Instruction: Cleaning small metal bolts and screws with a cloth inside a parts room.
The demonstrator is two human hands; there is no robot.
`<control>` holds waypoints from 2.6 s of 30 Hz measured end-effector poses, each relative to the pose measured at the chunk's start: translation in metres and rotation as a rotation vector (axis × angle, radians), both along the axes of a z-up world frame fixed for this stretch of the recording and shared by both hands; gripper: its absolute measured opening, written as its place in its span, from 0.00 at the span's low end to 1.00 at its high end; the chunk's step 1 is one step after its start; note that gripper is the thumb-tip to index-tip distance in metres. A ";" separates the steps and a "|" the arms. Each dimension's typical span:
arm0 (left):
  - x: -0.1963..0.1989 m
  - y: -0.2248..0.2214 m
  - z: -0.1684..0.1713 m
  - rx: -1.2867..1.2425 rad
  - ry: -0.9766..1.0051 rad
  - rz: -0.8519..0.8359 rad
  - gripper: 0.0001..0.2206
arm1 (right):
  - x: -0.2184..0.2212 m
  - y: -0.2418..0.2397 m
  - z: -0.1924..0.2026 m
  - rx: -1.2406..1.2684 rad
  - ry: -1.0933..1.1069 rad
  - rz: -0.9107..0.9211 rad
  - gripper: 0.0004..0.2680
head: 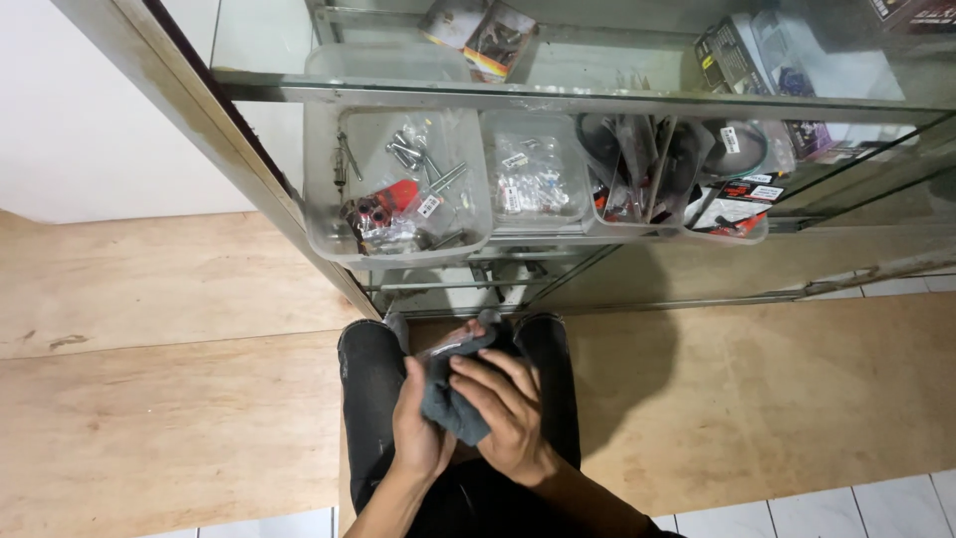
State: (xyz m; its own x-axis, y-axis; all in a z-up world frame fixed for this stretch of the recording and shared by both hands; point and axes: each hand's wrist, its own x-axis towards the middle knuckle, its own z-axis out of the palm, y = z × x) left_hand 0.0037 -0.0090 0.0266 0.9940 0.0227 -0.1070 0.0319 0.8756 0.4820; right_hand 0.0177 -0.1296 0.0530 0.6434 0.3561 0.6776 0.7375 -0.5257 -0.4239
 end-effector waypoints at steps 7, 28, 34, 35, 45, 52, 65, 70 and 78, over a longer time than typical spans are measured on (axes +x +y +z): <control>0.004 0.007 -0.017 0.022 0.167 0.018 0.23 | 0.027 -0.015 -0.025 0.043 0.062 -0.172 0.09; 0.005 0.005 -0.004 -0.090 0.249 0.011 0.20 | 0.046 -0.030 -0.042 0.296 0.215 -0.232 0.08; -0.004 0.007 -0.036 -0.119 0.260 -0.017 0.19 | 0.019 -0.015 0.000 0.179 -0.081 -0.077 0.09; -0.004 0.007 -0.034 -0.142 0.256 -0.026 0.18 | 0.018 -0.012 0.001 0.081 -0.106 0.007 0.08; 0.004 0.007 -0.007 -0.077 0.235 -0.002 0.20 | 0.052 -0.027 -0.044 0.107 0.057 -0.187 0.07; 0.008 0.007 0.011 -0.026 0.185 -0.007 0.24 | 0.028 -0.019 0.003 0.247 0.042 -0.166 0.08; 0.006 0.009 0.015 -0.085 0.131 0.016 0.24 | 0.036 -0.024 -0.037 0.120 0.070 -0.132 0.08; 0.006 0.006 0.024 -0.053 0.137 0.059 0.26 | 0.022 -0.025 -0.020 0.266 0.055 -0.127 0.08; -0.004 0.004 0.029 -0.085 0.076 -0.002 0.27 | 0.012 -0.014 -0.011 0.010 -0.095 0.022 0.07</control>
